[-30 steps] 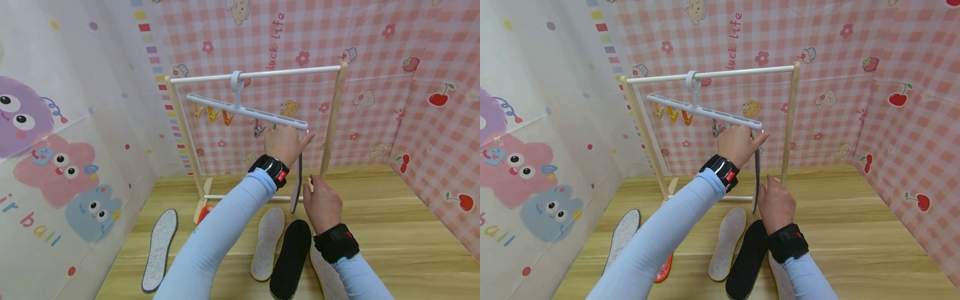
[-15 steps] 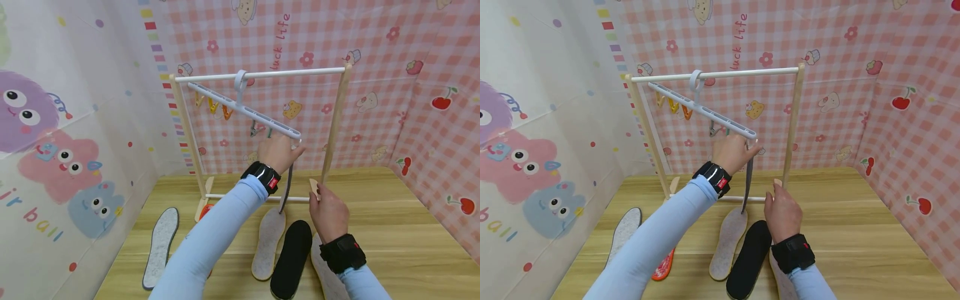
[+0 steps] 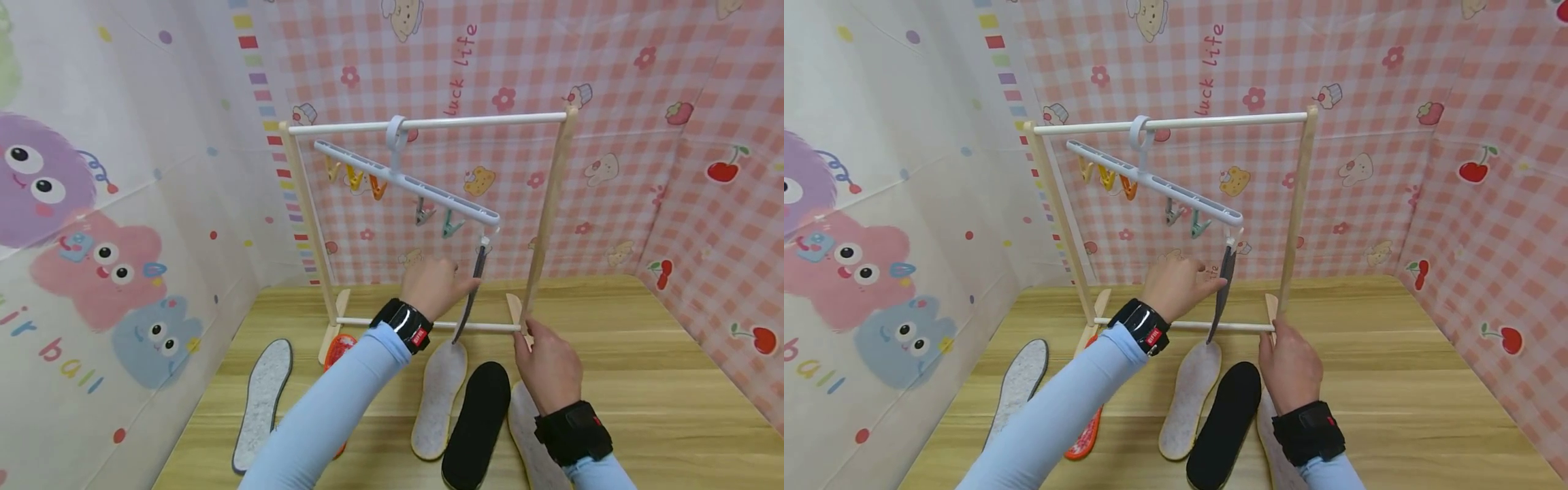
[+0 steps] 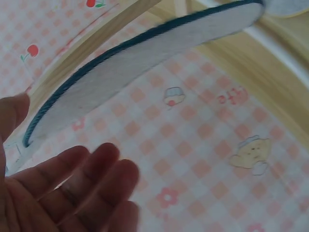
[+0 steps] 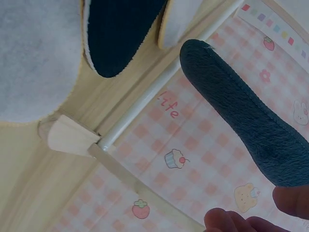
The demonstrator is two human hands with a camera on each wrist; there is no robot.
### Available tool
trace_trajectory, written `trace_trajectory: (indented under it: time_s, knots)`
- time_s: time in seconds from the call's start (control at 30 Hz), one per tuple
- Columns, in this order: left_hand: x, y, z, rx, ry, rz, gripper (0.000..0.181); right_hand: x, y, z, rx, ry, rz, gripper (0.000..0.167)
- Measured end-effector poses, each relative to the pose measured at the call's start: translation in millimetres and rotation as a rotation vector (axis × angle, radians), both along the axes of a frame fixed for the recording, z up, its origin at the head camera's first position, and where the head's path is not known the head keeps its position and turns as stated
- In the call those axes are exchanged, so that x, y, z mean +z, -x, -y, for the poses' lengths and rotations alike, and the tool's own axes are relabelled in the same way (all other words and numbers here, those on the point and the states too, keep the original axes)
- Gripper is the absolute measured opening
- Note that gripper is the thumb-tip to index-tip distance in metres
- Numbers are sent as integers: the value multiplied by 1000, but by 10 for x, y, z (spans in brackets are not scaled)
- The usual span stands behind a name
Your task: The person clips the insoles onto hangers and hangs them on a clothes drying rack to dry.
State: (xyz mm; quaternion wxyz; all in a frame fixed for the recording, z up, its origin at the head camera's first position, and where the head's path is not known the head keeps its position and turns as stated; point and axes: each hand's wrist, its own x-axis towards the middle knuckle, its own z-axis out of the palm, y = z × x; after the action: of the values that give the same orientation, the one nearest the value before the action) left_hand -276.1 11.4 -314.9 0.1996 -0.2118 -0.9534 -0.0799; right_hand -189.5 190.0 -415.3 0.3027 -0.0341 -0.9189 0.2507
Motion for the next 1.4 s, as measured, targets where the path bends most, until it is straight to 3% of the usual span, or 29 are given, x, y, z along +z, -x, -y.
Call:
trace_trajectory:
  time_s: [0.23, 0.37, 0.63, 0.8, 1.0, 1.4]
  knots:
    - [-270, -159, 242, 4, 11, 77, 47, -83, -49, -54, 7, -10, 70, 30]
    - [-369, -230, 352, 28, 1, 114, 49, -114, -58, -80, 17, -30, 114, 33]
    - [-524, -367, 546, 21, 72, 162, 50, -99, -100, -144, 62, -62, 245, 38]
    - [-619, -464, 677, 29, 56, 250, 48, -103, -115, -194, 89, -76, 306, 40]
    - [-726, -587, 837, 23, 47, 261, 46, -108, -152, -248, 98, -77, 366, 41]
    - [-1046, -760, 1154, 80, -26, 331, 47, -173, -165, -346, 101, -96, 464, 42]
